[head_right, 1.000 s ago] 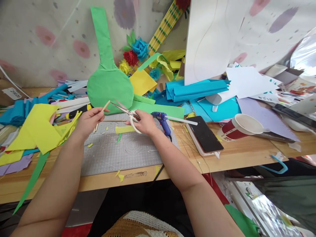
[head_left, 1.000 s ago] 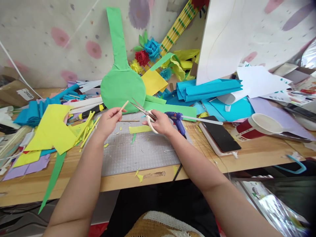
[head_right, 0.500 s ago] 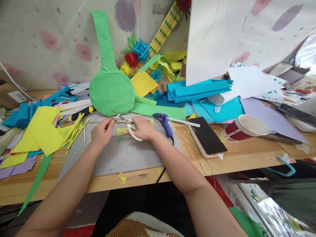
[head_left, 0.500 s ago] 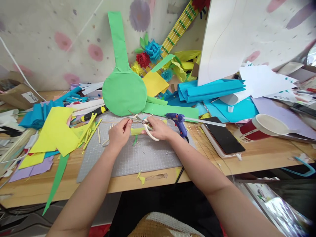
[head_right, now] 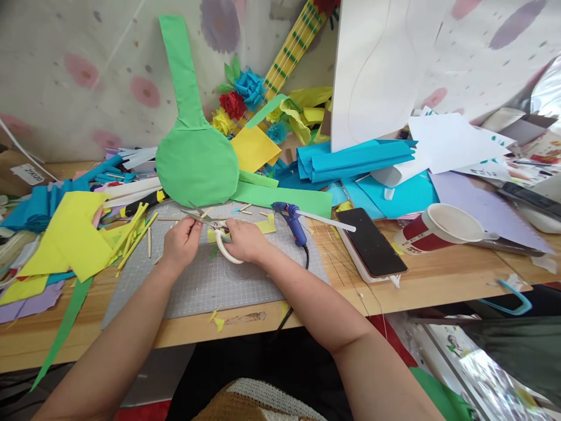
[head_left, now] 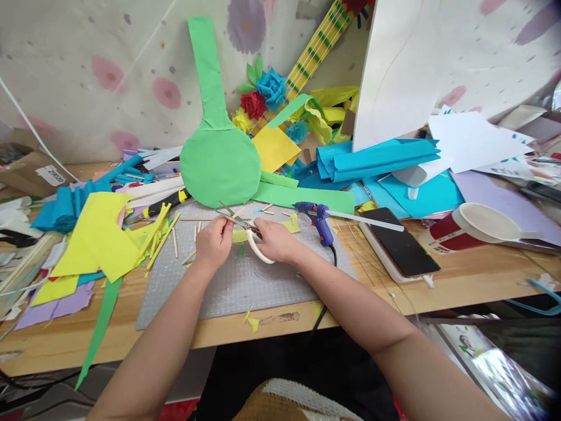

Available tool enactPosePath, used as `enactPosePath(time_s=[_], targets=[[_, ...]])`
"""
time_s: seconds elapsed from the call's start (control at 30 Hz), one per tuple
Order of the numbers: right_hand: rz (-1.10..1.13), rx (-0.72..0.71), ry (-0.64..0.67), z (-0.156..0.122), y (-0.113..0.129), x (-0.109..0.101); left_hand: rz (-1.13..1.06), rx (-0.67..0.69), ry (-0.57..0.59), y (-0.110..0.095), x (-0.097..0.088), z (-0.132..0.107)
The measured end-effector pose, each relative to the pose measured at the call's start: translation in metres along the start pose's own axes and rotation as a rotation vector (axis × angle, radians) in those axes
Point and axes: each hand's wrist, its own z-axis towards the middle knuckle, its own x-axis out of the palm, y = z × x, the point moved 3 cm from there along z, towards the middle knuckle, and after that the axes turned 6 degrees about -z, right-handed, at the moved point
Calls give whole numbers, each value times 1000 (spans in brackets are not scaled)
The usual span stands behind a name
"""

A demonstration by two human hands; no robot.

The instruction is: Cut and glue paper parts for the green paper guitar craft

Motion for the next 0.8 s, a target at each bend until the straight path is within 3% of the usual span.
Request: enactPosePath(time_s=[0.2,0.57,0.67,0.8], targets=[[31,70,13,2,-5,1,98,-88,91,-1,-1,2],[53,105,-11,3,-12,3,61,-105,138,3,-2,4],[48,87,-44,4,-13,3,106,-154,82,7,-13,8],[17,153,-96,7,-19,3,201,-388,-103,33,-43,16]])
